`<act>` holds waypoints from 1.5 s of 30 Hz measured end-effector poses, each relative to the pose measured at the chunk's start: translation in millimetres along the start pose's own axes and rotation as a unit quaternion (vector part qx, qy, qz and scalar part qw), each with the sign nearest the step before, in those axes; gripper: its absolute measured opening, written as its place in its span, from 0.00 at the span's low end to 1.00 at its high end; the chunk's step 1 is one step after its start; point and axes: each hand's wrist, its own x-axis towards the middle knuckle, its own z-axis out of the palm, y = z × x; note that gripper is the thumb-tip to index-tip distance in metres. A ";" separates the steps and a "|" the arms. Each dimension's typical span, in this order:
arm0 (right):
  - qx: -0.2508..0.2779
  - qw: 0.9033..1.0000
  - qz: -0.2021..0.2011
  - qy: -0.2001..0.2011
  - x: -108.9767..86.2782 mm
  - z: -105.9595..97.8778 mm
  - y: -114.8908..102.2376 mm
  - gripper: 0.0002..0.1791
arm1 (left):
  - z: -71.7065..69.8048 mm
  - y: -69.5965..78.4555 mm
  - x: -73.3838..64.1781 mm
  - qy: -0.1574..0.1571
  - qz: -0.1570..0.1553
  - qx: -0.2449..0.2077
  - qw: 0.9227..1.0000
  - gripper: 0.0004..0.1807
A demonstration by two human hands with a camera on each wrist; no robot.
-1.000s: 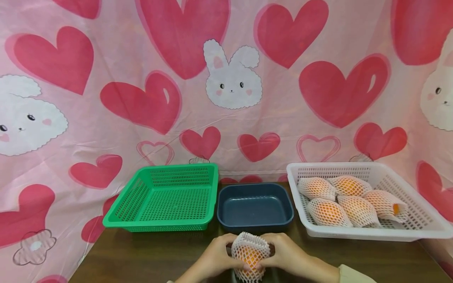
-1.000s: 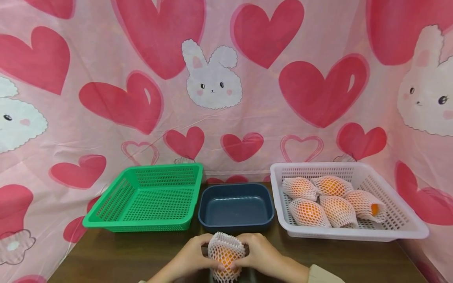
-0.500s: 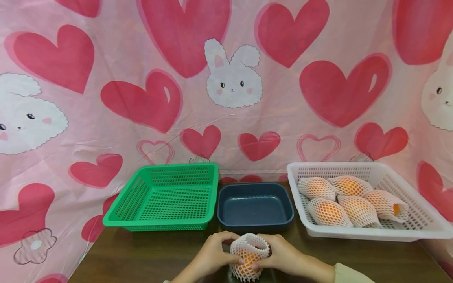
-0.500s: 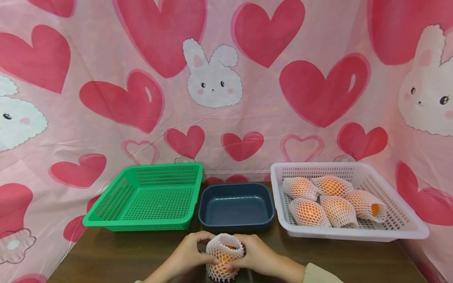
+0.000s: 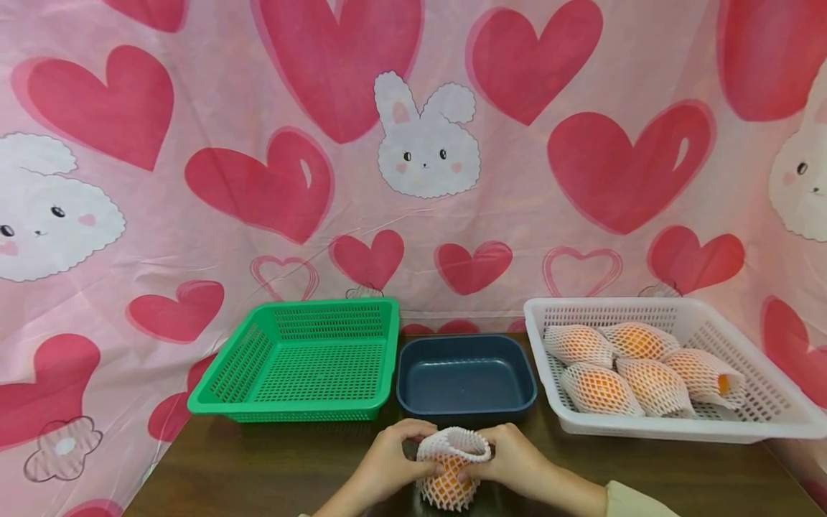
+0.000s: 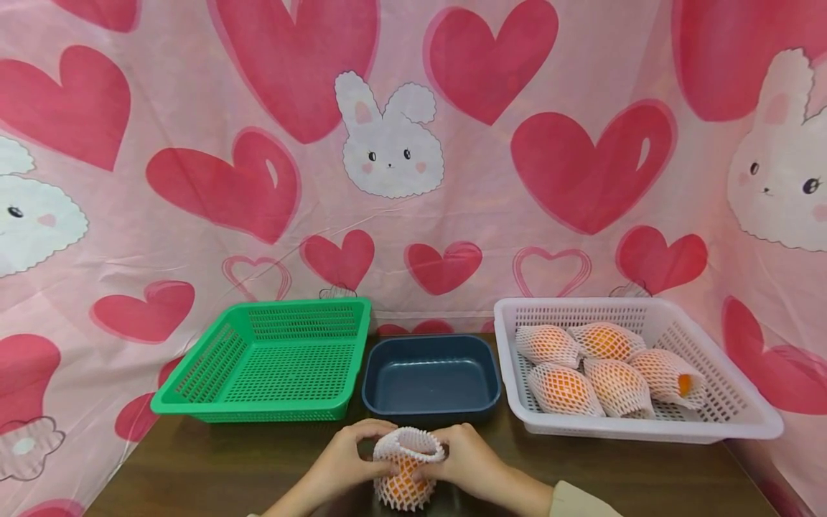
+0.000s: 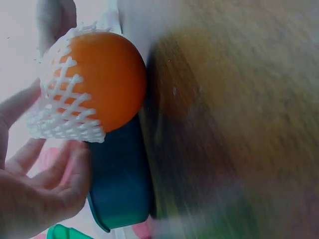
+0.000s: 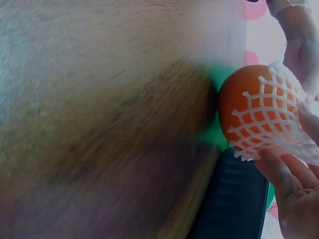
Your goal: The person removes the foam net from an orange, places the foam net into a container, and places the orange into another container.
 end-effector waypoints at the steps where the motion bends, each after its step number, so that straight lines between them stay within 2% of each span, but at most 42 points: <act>1: -0.004 1.000 -0.008 0.002 0.0 0.2 0.5 0.13 | 0.3 -0.2 -0.5 -0.007 -0.002 0.003 1.000 0.23; 5: -0.012 1.000 -0.022 0.005 0.2 1.5 2.1 0.14 | 1.3 -1.9 -1.8 -0.054 -0.017 -0.018 0.998 0.30; 8: 0.001 1.000 -0.014 0.001 0.4 2.9 2.2 0.14 | 1.5 -3.2 -2.0 -0.072 -0.030 -0.047 0.996 0.29; 19: 0.015 0.999 -0.020 0.021 2.1 3.9 -0.2 0.13 | 1.0 -1.7 -2.7 -0.050 -0.034 -0.035 0.998 0.21; 22: 0.035 0.999 -0.007 0.020 2.8 3.8 0.9 0.13 | 1.8 -0.6 -4.1 -0.055 -0.040 -0.049 0.997 0.27; 28: 0.087 0.996 0.031 0.017 4.3 1.4 3.9 0.13 | 6.8 -1.9 -6.5 -0.072 -0.031 -0.091 0.993 0.48; 32: 0.134 0.988 0.070 0.012 5.9 0.4 3.6 0.16 | 8.9 -5.5 -6.9 -0.084 -0.014 -0.103 0.991 0.51; 38: 0.223 0.963 0.152 0.011 8.7 0.6 2.0 0.21 | 9.0 -7.7 -4.9 -0.102 -0.005 -0.103 0.989 0.53; 41: 0.239 0.956 0.168 0.019 10.8 -0.6 0.8 0.22 | 9.9 -8.4 -4.3 -0.103 0.001 -0.102 0.989 0.55; 45: 0.252 0.951 0.178 0.021 13.7 -3.6 -1.2 0.22 | 11.9 -10.4 -3.7 -0.094 -0.006 -0.114 0.989 0.55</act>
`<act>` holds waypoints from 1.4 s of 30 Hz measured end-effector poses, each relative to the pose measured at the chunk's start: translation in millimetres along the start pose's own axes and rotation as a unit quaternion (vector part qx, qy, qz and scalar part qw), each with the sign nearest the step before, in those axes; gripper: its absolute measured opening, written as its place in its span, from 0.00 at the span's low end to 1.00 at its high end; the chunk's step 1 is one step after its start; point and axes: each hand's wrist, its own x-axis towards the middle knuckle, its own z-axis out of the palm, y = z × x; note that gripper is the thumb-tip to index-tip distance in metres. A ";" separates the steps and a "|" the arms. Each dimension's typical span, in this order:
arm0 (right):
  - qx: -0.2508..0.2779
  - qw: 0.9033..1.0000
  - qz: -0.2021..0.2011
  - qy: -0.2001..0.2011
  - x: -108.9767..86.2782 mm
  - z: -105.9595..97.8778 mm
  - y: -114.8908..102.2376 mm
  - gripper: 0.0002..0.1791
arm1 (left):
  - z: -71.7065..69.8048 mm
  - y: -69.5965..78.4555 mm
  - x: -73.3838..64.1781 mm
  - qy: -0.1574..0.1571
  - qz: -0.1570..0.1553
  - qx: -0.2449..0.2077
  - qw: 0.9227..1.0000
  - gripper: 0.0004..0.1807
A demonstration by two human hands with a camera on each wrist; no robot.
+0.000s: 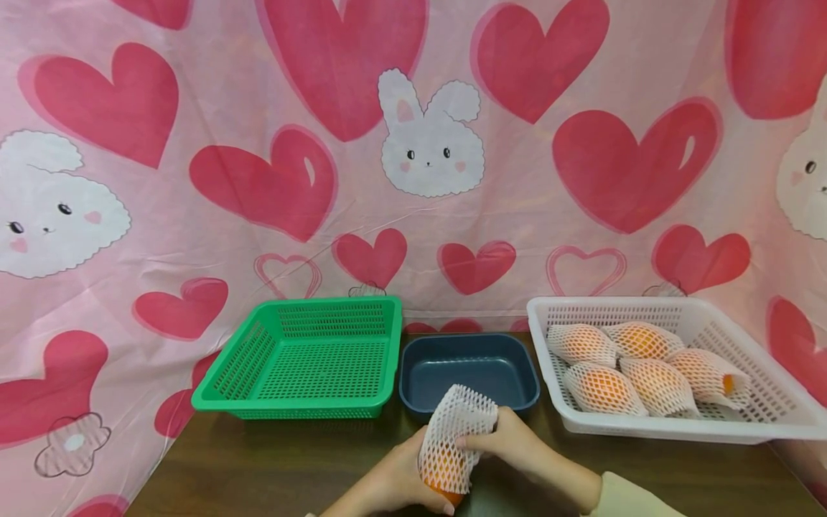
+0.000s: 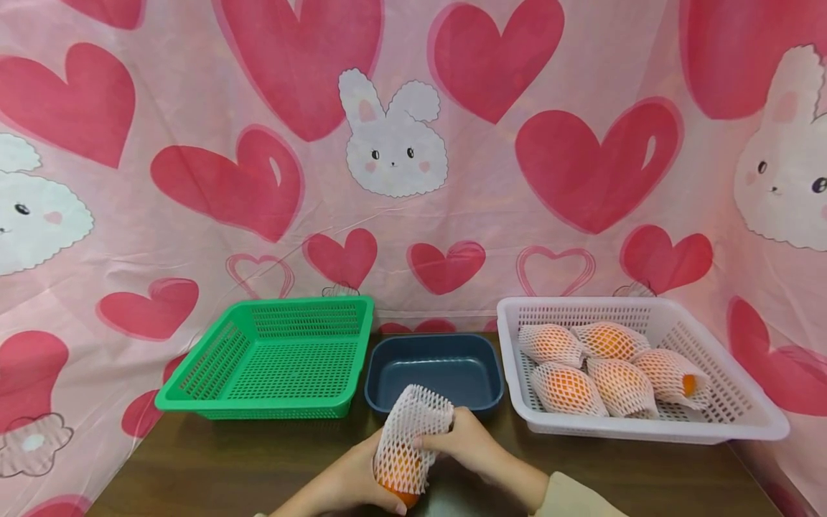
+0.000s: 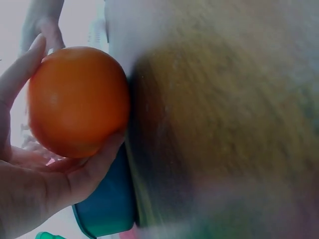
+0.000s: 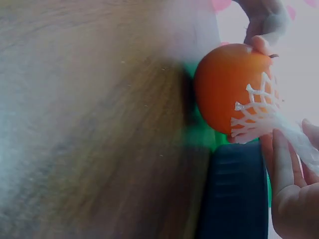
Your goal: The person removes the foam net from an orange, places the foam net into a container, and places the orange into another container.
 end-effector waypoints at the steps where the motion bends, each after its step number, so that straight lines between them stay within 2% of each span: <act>1: 0.002 1.000 0.002 0.002 0.3 -0.3 -1.7 0.21 | 0.2 -0.8 0.6 0.001 -0.001 -0.006 1.000 0.55; 7: 0.009 0.999 0.009 0.030 6.1 -1.9 -15.6 0.23 | 0.0 -0.8 3.8 -0.011 -0.023 -0.036 0.999 0.53; 9: 0.017 0.999 0.013 0.046 10.3 -3.5 -19.2 0.24 | 0.0 1.1 3.6 -0.011 -0.045 -0.020 0.999 0.51; 12: 0.038 0.996 0.016 0.075 19.2 -6.5 -21.7 0.25 | 0.4 2.5 2.1 -0.005 -0.071 0.028 0.997 0.45; 14: 0.048 0.994 0.013 0.095 25.9 -7.9 -21.9 0.25 | 0.0 1.4 1.5 -0.009 -0.077 0.054 0.996 0.43; 17: 0.048 0.991 0.014 0.127 35.9 -9.1 -21.3 0.26 | -1.7 -4.0 1.8 -0.028 -0.066 0.073 0.995 0.42; 21: 0.012 0.984 0.019 0.176 47.3 -9.0 -20.2 0.25 | -2.5 -10.8 3.2 -0.047 -0.062 0.088 0.993 0.40; 25: -0.037 0.975 0.026 0.218 55.3 -9.0 -19.4 0.23 | 1.8 -4.6 1.9 -0.035 -0.064 0.083 0.994 0.37; 28: -0.064 0.970 0.033 0.234 60.5 -10.2 -18.8 0.23 | 4.1 0.1 1.6 -0.030 -0.069 0.079 0.994 0.37; 30: -0.079 0.968 0.034 0.235 64.2 -11.7 -17.9 0.23 | 3.9 -1.8 2.9 -0.034 -0.071 0.083 0.993 0.36; 34: -0.105 0.969 0.034 0.223 71.0 -16.2 -13.4 0.22 | 2.2 -18.7 8.2 -0.045 -0.078 0.094 0.992 0.36; 40: -0.123 0.970 0.055 0.203 79.8 -20.8 -9.1 0.23 | 2.0 -56.6 17.0 -0.050 -0.085 0.080 0.992 0.38; 42: -0.124 0.970 0.062 0.198 83.5 -21.0 -9.2 0.23 | 1.8 -60.7 17.8 -0.049 -0.093 0.076 0.992 0.38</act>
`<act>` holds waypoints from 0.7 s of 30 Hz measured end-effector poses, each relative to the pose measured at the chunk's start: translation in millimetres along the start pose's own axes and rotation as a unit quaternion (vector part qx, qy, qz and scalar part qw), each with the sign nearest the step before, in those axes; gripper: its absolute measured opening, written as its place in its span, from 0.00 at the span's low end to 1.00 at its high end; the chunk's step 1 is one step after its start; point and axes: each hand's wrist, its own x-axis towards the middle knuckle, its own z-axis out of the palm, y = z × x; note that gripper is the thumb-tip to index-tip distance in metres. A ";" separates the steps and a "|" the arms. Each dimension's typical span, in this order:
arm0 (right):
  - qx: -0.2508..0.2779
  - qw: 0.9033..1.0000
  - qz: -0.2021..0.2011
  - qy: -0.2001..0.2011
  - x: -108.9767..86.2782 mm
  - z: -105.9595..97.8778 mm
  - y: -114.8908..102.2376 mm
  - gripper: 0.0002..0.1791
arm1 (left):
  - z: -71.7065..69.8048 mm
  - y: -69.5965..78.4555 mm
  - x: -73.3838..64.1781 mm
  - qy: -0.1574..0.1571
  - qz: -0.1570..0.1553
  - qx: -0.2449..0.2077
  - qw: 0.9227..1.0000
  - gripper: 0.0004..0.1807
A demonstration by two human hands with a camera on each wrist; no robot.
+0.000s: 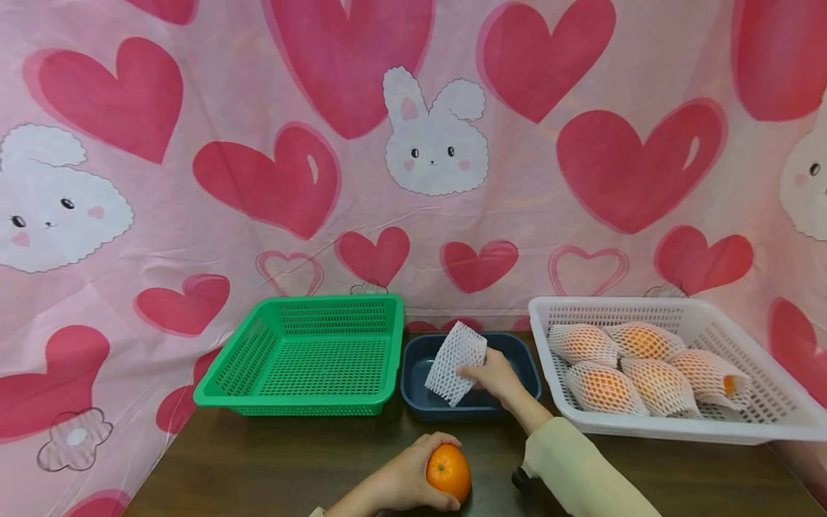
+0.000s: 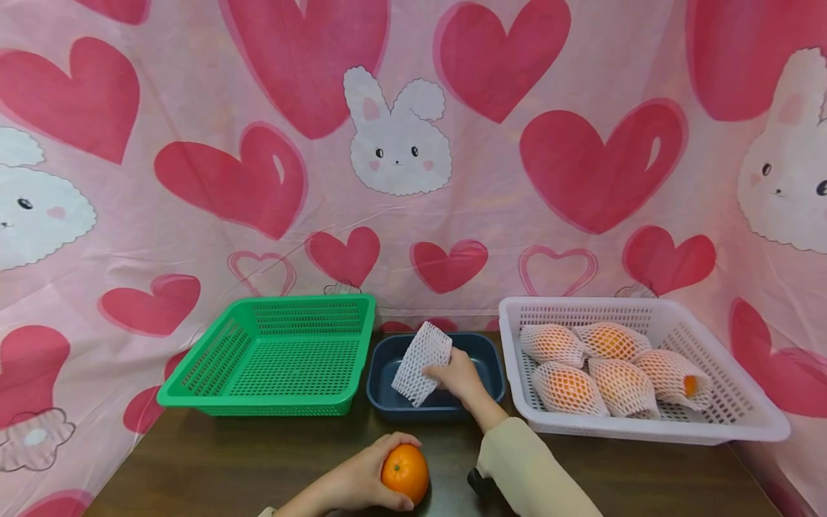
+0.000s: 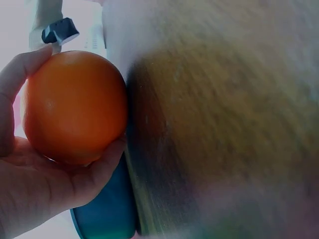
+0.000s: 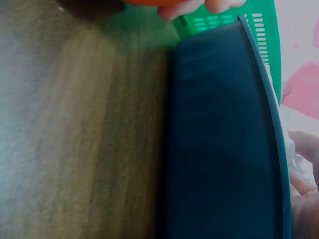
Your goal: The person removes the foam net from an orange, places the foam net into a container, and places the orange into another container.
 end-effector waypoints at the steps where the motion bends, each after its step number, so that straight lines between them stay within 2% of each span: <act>1: 0.000 1.000 0.003 -0.002 1.8 1.0 -0.3 0.24 | 0.1 1.7 -0.9 0.002 0.001 0.002 1.000 0.38; 3: -0.001 1.000 0.009 -0.005 5.8 2.8 -0.1 0.24 | -0.9 10.6 -5.0 0.002 0.006 0.005 1.000 0.37; 7: 0.004 0.999 0.034 -0.019 12.8 4.9 1.7 0.23 | -4.3 44.5 -20.1 0.002 0.007 0.009 1.000 0.36; 9: 0.004 0.998 0.047 -0.031 16.2 5.0 3.5 0.23 | -4.8 55.7 -24.5 0.007 0.002 0.005 1.000 0.35; 11: 0.004 0.997 0.060 -0.041 19.3 4.9 4.9 0.22 | -5.5 60.3 -25.7 0.007 -0.008 0.001 1.000 0.35; 13: -0.003 0.997 0.068 -0.048 22.0 4.4 6.4 0.20 | -5.6 57.3 -23.4 0.005 -0.006 0.002 1.000 0.35; 14: -0.006 0.996 0.070 -0.052 23.1 4.0 7.2 0.20 | -5.4 50.1 -20.1 0.003 -0.001 0.004 1.000 0.35; 17: -0.021 0.995 0.078 -0.052 25.3 2.3 9.8 0.19 | -1.9 15.7 -5.2 -0.002 0.026 0.005 1.000 0.37; 21: -0.060 0.994 0.073 -0.050 27.7 0.1 15.1 0.22 | -1.1 19.0 -6.4 0.000 0.019 0.002 1.000 0.37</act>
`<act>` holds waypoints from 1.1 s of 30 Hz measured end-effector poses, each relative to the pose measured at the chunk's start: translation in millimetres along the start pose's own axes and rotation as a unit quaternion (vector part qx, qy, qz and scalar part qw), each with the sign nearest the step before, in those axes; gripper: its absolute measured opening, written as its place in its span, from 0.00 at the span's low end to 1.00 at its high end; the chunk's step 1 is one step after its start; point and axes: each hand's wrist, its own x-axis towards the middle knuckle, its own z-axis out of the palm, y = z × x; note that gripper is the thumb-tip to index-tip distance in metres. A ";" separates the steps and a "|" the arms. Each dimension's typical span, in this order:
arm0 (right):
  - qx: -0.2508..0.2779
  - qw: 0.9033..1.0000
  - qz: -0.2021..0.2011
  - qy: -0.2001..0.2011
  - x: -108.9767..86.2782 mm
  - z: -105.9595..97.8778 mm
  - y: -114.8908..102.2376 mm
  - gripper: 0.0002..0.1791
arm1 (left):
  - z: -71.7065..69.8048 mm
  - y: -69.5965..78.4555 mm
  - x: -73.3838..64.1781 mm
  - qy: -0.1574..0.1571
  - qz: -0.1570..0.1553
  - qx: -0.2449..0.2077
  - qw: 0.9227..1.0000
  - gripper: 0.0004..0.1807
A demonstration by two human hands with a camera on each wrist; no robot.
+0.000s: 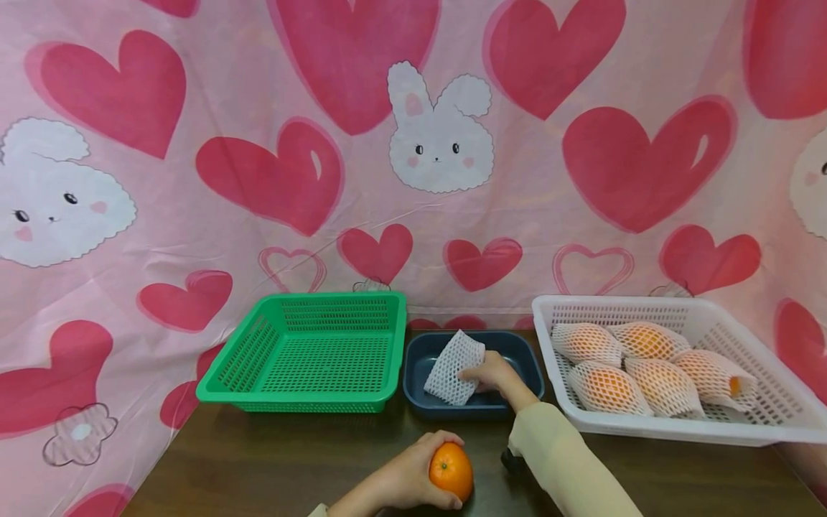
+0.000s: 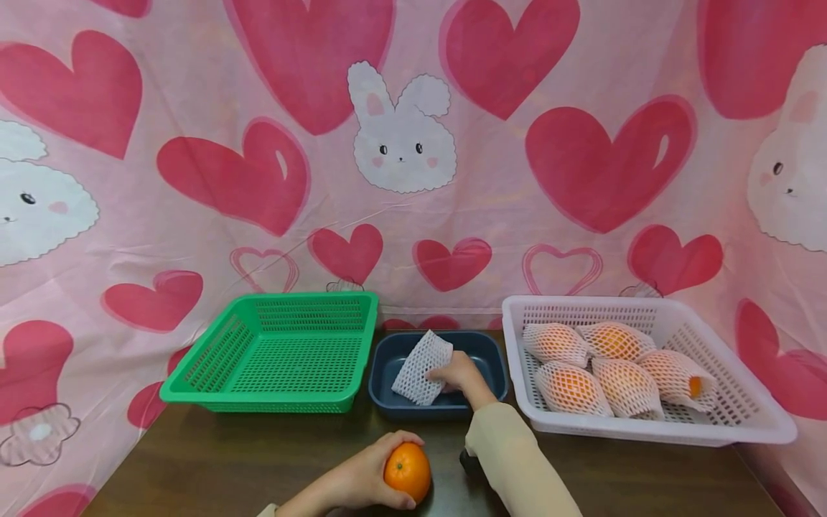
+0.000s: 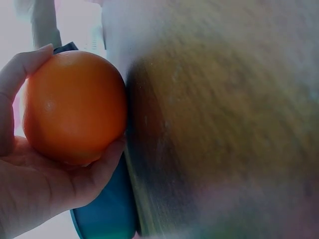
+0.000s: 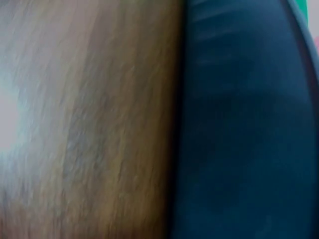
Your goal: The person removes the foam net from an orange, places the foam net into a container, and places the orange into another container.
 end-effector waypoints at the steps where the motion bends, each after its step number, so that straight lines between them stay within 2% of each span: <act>1: -0.014 1.000 -0.004 0.002 1.2 -0.3 1.2 0.24 | -0.1 0.6 0.1 -0.001 -0.005 -0.001 1.000 0.37; 3: -0.053 0.999 -0.009 0.010 2.5 -1.1 2.3 0.30 | -0.7 4.4 -1.6 -0.002 -0.010 -0.004 1.000 0.37; 5: -0.102 0.995 -0.008 0.020 3.2 -2.4 2.3 0.39 | 0.9 -13.7 5.1 -0.006 0.000 -0.009 1.000 0.37; 7: -0.140 0.990 -0.004 0.027 2.4 -4.2 1.0 0.46 | 1.7 -21.8 7.9 -0.009 0.008 -0.008 1.000 0.38; 9: -0.177 0.984 -0.002 0.033 0.9 -6.3 -0.2 0.51 | 0.4 -10.1 3.9 -0.011 0.000 -0.014 1.000 0.38; 12: -0.211 0.977 -0.012 0.035 -2.0 -8.7 -1.8 0.48 | -2.6 7.9 -3.0 -0.013 -0.002 -0.007 1.000 0.37; 14: -0.238 0.971 -0.020 0.033 -4.1 -9.6 -2.1 0.46 | -4.0 13.3 -5.0 -0.015 -0.010 -0.009 1.000 0.36; 16: -0.266 0.963 -0.027 0.030 -6.4 -10.2 -2.6 0.44 | -3.9 10.3 -4.3 -0.014 -0.008 -0.006 1.000 0.36; 21: -0.325 0.944 -0.046 0.020 -9.4 -10.7 -3.6 0.39 | 0.6 -12.1 4.0 0.000 -0.014 -0.017 1.000 0.37; 23: -0.335 0.941 -0.050 0.017 -10.0 -11.5 -4.4 0.38 | 1.1 -11.5 4.0 0.006 -0.015 -0.017 1.000 0.38; 25: -0.343 0.938 -0.050 0.012 -11.0 -12.9 -5.5 0.38 | 0.5 -5.5 1.1 0.010 -0.015 -0.006 1.000 0.38; 30: -0.358 0.933 -0.048 -0.002 -12.5 -17.6 -8.1 0.35 | -3.1 24.4 -12.6 0.027 -0.012 0.024 0.999 0.37; 33: -0.365 0.930 -0.055 -0.005 -12.4 -19.7 -11.6 0.33 | -5.0 38.1 -19.0 0.049 -0.006 0.025 0.998 0.37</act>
